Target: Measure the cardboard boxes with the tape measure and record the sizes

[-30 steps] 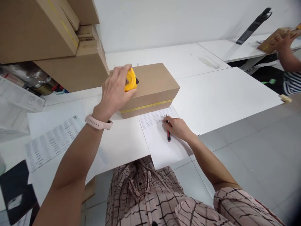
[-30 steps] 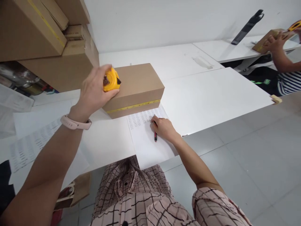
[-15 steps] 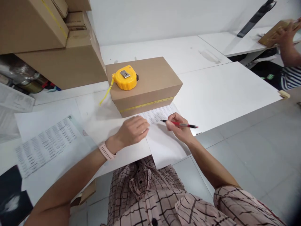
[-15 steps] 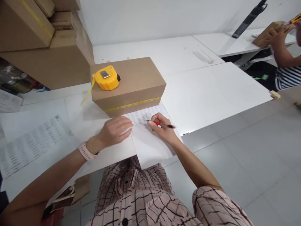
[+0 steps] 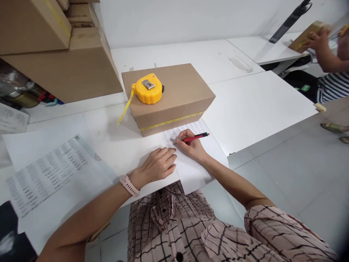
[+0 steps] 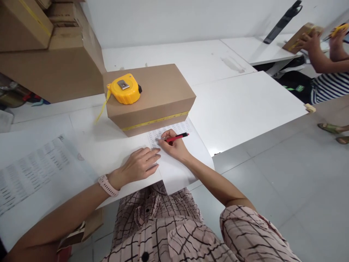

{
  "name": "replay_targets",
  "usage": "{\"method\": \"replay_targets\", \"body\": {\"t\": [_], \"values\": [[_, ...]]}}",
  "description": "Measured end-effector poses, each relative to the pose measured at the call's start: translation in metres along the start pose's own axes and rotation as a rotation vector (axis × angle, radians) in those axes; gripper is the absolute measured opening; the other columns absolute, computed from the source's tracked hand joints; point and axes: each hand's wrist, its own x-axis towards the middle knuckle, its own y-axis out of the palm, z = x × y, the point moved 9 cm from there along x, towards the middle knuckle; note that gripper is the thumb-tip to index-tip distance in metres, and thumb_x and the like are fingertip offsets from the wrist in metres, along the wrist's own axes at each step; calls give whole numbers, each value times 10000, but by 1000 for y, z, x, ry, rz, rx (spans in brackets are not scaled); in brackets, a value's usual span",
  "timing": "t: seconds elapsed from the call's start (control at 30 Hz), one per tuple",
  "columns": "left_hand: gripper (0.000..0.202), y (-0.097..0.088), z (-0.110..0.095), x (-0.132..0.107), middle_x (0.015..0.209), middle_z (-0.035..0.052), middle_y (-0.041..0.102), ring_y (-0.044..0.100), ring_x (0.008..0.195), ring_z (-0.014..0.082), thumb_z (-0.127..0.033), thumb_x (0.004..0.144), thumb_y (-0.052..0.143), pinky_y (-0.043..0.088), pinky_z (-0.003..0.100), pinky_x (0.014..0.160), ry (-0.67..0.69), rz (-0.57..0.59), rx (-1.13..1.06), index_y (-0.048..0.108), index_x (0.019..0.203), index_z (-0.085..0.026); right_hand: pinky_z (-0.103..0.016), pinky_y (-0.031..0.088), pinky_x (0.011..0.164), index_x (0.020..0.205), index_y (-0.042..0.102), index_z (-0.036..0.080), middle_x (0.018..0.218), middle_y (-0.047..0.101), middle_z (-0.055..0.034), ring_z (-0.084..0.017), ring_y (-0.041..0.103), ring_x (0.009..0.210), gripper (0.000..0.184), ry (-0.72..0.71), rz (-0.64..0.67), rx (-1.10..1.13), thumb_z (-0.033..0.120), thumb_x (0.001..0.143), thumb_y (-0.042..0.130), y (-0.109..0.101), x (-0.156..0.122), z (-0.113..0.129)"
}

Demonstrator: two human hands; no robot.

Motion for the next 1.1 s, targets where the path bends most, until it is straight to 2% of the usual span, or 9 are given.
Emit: {"method": "replay_targets", "body": {"t": [0.1, 0.2, 0.3, 0.43, 0.57, 0.8, 1.1], "values": [[301, 3, -2, -1, 1299, 208, 694, 703, 959, 287, -274, 962, 571, 552, 420, 783, -8, 44, 30, 661, 1180, -87, -302, 350, 586, 818, 540, 233, 683, 503, 42, -123, 426, 618, 303, -24, -22, -38, 467, 843, 732, -1, -2, 0], [307, 6, 1, -2, 1329, 194, 690, 746, 874, 250, -275, 985, 532, 578, 377, 716, -46, 52, 44, 661, 1200, -98, -304, 341, 586, 716, 464, 237, 643, 438, 53, -121, 389, 606, 327, -55, -45, -111, 418, 858, 697, -3, -5, 4], [274, 4, 0, -3, 1270, 166, 731, 765, 790, 221, -255, 987, 527, 575, 331, 627, -38, -1, 63, 684, 1155, -105, -299, 333, 586, 701, 422, 241, 632, 399, 62, -119, 365, 601, 305, -72, -33, -156, 342, 859, 663, -3, -6, 5], [228, -3, -2, -2, 1185, 127, 772, 771, 747, 196, -226, 984, 535, 560, 296, 563, -2, -88, 90, 704, 1082, -108, -287, 327, 569, 700, 418, 243, 614, 395, 64, -119, 361, 593, 288, -92, -21, -176, 321, 858, 645, -2, -5, 2], [209, -6, -4, -2, 1143, 111, 786, 770, 743, 176, -208, 993, 534, 563, 278, 563, 21, -122, 100, 712, 1049, -112, -282, 333, 560, 692, 427, 241, 607, 412, 60, -118, 368, 590, 302, -118, -28, -181, 334, 860, 659, -1, -4, 1], [225, -6, -2, -1, 1142, 89, 789, 763, 731, 150, -189, 1006, 505, 579, 274, 583, 14, -108, 98, 716, 1038, -121, -280, 326, 543, 700, 433, 241, 612, 409, 61, -112, 370, 579, 284, -131, -33, -190, 296, 877, 648, -2, -5, 1], [219, -8, -2, -1, 1117, 90, 795, 765, 736, 158, -174, 1001, 508, 570, 279, 578, 18, -153, 79, 715, 1035, -112, -287, 310, 538, 695, 426, 242, 615, 398, 63, -108, 366, 571, 281, -171, -42, -186, 248, 876, 641, -2, -6, 4]]}}
